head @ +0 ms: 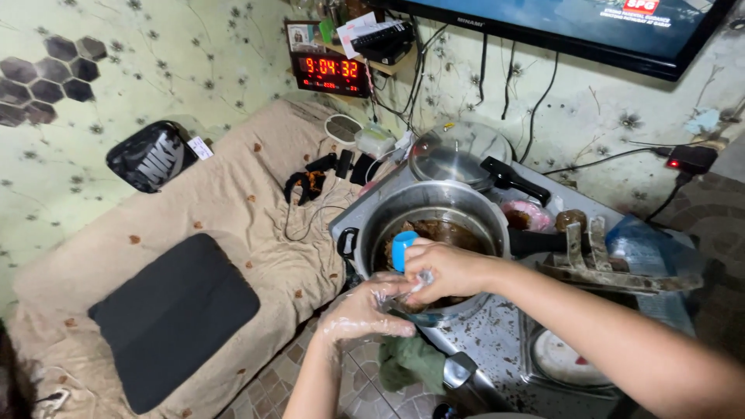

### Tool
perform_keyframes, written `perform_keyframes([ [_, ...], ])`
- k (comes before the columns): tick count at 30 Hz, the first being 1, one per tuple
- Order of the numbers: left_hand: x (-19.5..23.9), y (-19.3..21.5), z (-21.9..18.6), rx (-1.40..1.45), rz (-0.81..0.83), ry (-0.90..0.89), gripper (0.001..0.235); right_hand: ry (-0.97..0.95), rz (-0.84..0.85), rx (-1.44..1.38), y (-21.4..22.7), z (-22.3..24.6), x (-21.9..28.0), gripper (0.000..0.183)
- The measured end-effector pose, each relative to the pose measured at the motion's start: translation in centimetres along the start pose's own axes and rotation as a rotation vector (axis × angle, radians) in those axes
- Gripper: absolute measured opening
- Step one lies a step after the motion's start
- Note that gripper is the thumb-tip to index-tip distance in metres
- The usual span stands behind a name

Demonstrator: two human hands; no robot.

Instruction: The person portions cooked meat from a large pot into plastic bags using a scoop and a spoon, weighs the bags on a scale, and ties them closed.

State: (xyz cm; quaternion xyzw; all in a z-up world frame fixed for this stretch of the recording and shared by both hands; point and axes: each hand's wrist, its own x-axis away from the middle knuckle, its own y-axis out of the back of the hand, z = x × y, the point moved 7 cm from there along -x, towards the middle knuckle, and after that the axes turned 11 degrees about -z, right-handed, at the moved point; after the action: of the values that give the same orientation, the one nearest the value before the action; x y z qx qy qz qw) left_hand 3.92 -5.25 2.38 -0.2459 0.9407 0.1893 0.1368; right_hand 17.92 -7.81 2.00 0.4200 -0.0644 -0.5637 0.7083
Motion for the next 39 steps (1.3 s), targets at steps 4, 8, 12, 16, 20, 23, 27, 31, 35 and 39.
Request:
perform_keyframes([
  [4, 1.4, -0.5, 1.9, 0.092, -0.039, 0.098, 0.066, 0.034, -0.063, -0.002, -0.1, 0.6, 0.6, 0.036],
  [8, 2.1, -0.6, 2.9, 0.267, -0.12, 0.172, 0.071, 0.106, -0.115, 0.035, 1.0, 2.4, 0.3, 0.036],
  [12, 2.4, -0.4, 2.7, 0.366, -0.17, 0.189, 0.076, 0.132, -0.156, 0.128, 1.0, 2.7, 0.9, 0.033],
  [16, 3.5, -1.1, 3.8, 0.495, -0.264, 0.198, 0.068, 0.06, -0.13, 0.173, 0.6, 3.3, 1.3, 0.021],
  [20, 4.0, -1.0, 6.2, 0.546, -0.676, 0.51, 0.028, 0.104, -0.134, 0.276, -0.1, 4.4, 1.7, 0.024],
  [23, 3.5, -1.4, 6.3, 0.466, -0.769, 0.342, 0.015, 0.012, -0.21, 0.222, -0.1, 4.7, 2.0, 0.026],
  [27, 3.8, -1.6, 5.9, 0.506, -0.8, 0.356, 0.013, -0.535, -0.048, 0.101, -0.3, 2.6, 2.9, 0.024],
  [31, 3.9, -2.0, 5.5, 0.485, -0.817, 0.378, 0.013, -0.443, -0.068, 0.18, -0.6, 2.3, 2.7, 0.033],
  [35, 4.0, -2.1, 5.2, 0.421, -0.838, 0.342, 0.015, -0.35, -0.14, 0.325, -0.8, 2.6, 2.3, 0.022],
  [39, 3.8, -1.8, 3.9, 0.307, -0.917, 0.423, 0.03, -0.107, -0.44, 0.392, -1.1, 2.0, 2.9, 0.004],
])
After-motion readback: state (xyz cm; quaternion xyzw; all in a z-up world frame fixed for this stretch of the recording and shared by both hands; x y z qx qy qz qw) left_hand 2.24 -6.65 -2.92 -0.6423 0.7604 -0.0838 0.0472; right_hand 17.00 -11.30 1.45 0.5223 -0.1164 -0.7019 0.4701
